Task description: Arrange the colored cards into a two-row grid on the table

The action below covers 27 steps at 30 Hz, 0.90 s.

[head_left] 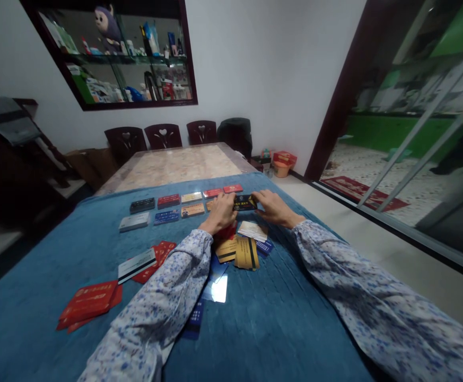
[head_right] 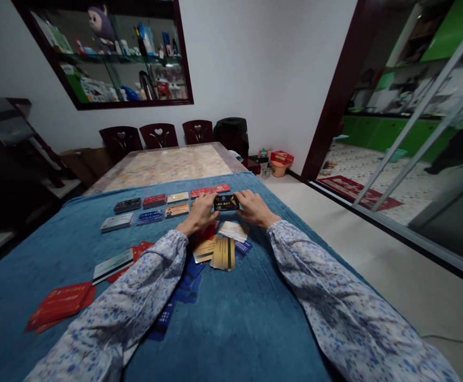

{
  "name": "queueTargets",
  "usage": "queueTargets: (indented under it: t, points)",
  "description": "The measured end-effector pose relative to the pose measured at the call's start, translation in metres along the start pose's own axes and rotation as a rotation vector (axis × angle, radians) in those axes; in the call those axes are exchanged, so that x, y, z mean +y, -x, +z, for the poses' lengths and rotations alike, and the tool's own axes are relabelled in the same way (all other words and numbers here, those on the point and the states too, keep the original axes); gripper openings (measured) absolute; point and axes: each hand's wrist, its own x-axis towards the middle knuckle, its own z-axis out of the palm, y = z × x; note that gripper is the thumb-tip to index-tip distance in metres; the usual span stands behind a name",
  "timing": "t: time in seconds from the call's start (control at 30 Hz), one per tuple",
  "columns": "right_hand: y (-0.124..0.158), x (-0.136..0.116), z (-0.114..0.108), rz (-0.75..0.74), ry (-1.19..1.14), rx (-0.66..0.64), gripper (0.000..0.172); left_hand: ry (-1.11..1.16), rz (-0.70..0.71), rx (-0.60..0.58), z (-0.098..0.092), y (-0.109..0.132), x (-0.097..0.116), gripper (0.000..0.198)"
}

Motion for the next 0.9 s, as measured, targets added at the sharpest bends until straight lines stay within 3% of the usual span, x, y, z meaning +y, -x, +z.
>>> queueTargets:
  t: [0.27, 0.57, 0.9]
  points:
    - [-0.023, 0.014, -0.006, -0.068, 0.06, -0.059, 0.053, -0.061, 0.011, -0.022, -0.002, -0.016, -0.011, 0.046]
    - [-0.054, 0.044, 0.018, -0.159, -0.07, -0.078, 0.048, -0.138, 0.011, -0.099, 0.002, -0.033, -0.018, 0.038]
    - [-0.077, 0.038, 0.027, -0.079, -0.082, -0.233, 0.05, -0.119, -0.044, -0.209, 0.013, -0.048, -0.025, 0.041]
